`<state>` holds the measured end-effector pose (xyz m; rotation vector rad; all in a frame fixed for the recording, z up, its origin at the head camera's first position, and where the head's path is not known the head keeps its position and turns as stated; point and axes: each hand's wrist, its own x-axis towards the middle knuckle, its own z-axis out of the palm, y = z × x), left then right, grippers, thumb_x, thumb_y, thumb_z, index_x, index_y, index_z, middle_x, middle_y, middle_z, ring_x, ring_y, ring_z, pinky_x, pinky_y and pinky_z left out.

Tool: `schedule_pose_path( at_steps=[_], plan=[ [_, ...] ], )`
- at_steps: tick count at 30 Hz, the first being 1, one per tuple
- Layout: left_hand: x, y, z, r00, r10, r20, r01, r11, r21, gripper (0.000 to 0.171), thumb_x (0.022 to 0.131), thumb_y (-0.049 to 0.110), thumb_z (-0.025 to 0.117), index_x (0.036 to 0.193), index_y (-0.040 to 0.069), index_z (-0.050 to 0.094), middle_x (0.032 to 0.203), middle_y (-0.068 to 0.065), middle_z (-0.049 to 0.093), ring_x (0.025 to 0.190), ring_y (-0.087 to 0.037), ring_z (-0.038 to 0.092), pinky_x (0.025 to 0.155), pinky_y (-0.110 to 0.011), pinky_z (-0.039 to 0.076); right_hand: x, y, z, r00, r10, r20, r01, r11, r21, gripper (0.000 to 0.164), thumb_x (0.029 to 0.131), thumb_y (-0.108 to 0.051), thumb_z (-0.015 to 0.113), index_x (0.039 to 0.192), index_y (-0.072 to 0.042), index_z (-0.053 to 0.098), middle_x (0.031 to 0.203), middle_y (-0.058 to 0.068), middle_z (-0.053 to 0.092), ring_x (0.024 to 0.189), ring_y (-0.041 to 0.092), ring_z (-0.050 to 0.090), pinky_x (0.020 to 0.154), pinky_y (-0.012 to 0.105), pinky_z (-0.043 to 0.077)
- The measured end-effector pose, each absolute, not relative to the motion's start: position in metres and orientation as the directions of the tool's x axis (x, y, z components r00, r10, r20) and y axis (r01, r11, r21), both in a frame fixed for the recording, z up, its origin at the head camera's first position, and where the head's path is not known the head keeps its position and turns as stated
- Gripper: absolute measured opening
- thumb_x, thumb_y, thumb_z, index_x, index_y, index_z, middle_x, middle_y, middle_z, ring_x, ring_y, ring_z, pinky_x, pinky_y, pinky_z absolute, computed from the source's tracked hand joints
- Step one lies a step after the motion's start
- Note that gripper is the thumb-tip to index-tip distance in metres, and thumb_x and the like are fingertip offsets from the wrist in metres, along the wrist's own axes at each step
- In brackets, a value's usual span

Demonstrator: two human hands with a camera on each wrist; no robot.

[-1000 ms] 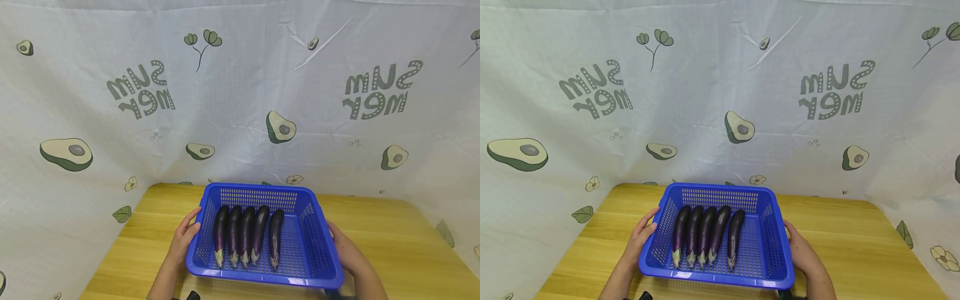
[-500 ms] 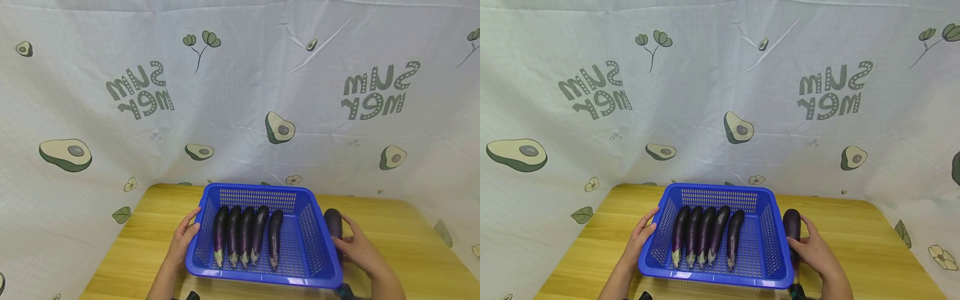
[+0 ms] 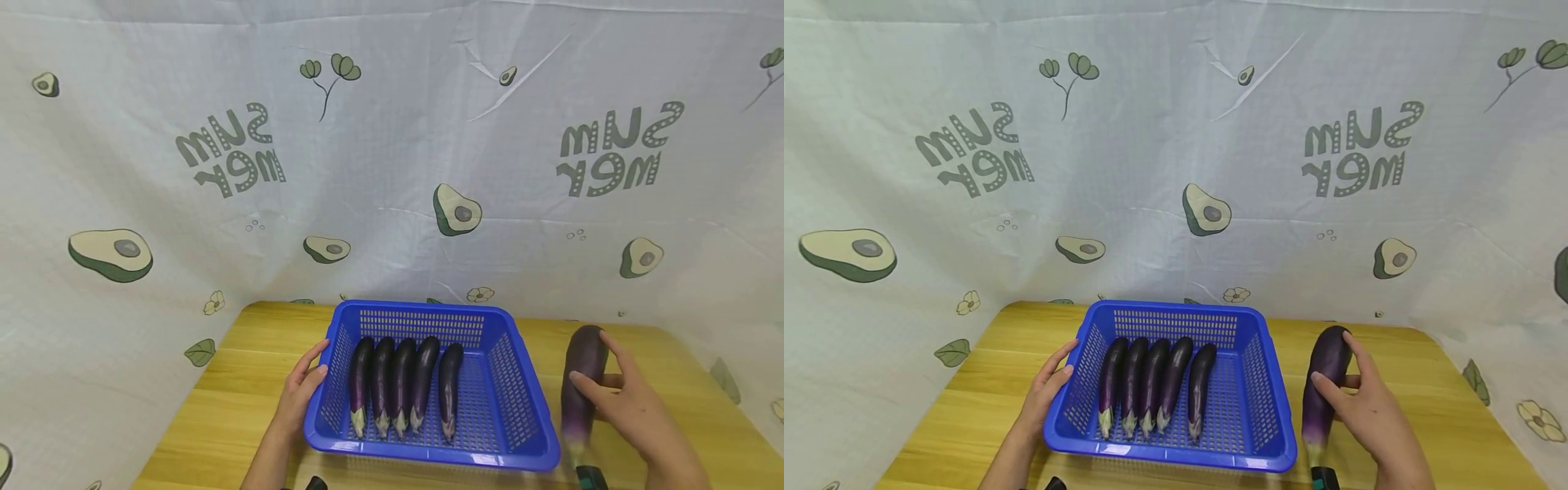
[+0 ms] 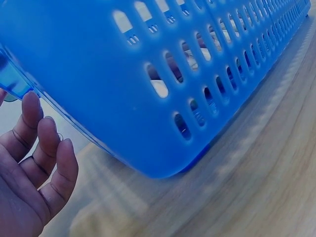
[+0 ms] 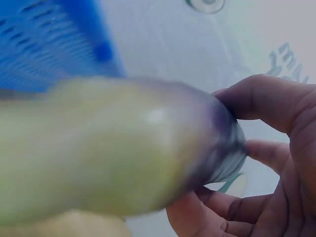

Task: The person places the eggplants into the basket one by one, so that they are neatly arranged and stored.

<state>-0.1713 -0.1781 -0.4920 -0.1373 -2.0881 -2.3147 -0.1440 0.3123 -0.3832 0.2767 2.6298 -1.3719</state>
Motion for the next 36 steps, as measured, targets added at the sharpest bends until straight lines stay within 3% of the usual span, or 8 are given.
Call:
schedule_pose_path(
  at_steps=[8, 13, 19, 22, 29, 36],
  plan=[
    [-0.171, -0.178, -0.492, -0.996, 0.039, 0.077, 0.071, -0.123, 0.99, 0.052, 0.104, 0.02, 0.048, 0.155, 0.016, 0.042, 0.144, -0.034, 0.052, 0.11, -0.036, 0.07, 0.082, -0.048, 0.064, -0.145, 0.295, -0.352, -0.99, 0.046, -0.134, 0.13, 0.677, -0.725, 0.104, 0.099, -0.053, 0.06, 0.162, -0.025, -0.018, 0.142, 0.048, 0.039, 0.09, 0.033, 0.077, 0.083, 0.057, 0.058],
    [-0.171, -0.178, -0.492, -0.996, 0.047, 0.071, 0.065, -0.128, 0.99, 0.052, 0.104, 0.02, 0.048, 0.155, 0.016, 0.041, 0.143, -0.034, 0.052, 0.109, -0.036, 0.07, 0.081, -0.048, 0.064, -0.156, 0.267, -0.339, -0.996, 0.0, -0.088, 0.063, 0.699, -0.712, 0.104, 0.097, -0.051, 0.064, 0.165, -0.022, -0.01, 0.137, 0.045, 0.047, 0.094, 0.035, 0.076, 0.081, 0.053, 0.061],
    [-0.171, -0.179, -0.491, -0.996, 0.055, 0.074, 0.066, -0.138, 0.988, 0.052, 0.104, 0.02, 0.049, 0.155, 0.016, 0.042, 0.141, -0.035, 0.054, 0.106, -0.035, 0.072, 0.079, -0.048, 0.064, -0.179, 0.226, -0.34, -0.993, -0.081, -0.09, 0.003, 0.723, -0.691, 0.102, 0.096, -0.047, 0.068, 0.165, -0.017, 0.0, 0.118, 0.032, 0.065, 0.082, 0.024, 0.073, 0.072, 0.042, 0.06],
    [-0.171, -0.179, -0.491, -0.994, 0.067, 0.091, 0.081, -0.14, 0.987, 0.051, 0.105, 0.02, 0.048, 0.155, 0.015, 0.042, 0.14, -0.037, 0.053, 0.103, -0.031, 0.073, 0.079, -0.047, 0.065, -0.191, 0.207, -0.351, -0.991, -0.116, -0.074, -0.039, 0.753, -0.656, 0.095, 0.094, -0.041, 0.071, 0.163, -0.013, 0.011, 0.11, 0.027, 0.07, 0.081, 0.025, 0.071, 0.069, 0.04, 0.059],
    [-0.171, -0.177, -0.493, -0.991, 0.08, 0.103, 0.092, -0.135, 0.987, 0.05, 0.105, 0.019, 0.047, 0.154, 0.014, 0.042, 0.137, -0.037, 0.055, 0.101, -0.029, 0.074, 0.078, -0.046, 0.065, -0.204, 0.181, -0.378, -0.983, -0.161, -0.086, -0.097, 0.858, -0.504, 0.089, 0.091, -0.039, 0.072, 0.159, -0.005, 0.025, 0.139, 0.037, 0.055, 0.112, 0.049, 0.066, 0.093, 0.062, 0.054],
    [-0.173, -0.178, -0.491, -0.994, 0.059, 0.088, 0.079, -0.132, 0.988, 0.051, 0.104, 0.02, 0.049, 0.155, 0.016, 0.042, 0.139, -0.035, 0.055, 0.102, -0.031, 0.073, 0.078, -0.047, 0.065, -0.208, 0.175, -0.387, -0.979, -0.158, -0.127, -0.085, 0.89, -0.448, 0.09, 0.087, -0.037, 0.075, 0.155, -0.001, 0.028, 0.134, 0.037, 0.059, 0.115, 0.051, 0.064, 0.095, 0.064, 0.052]
  ],
)
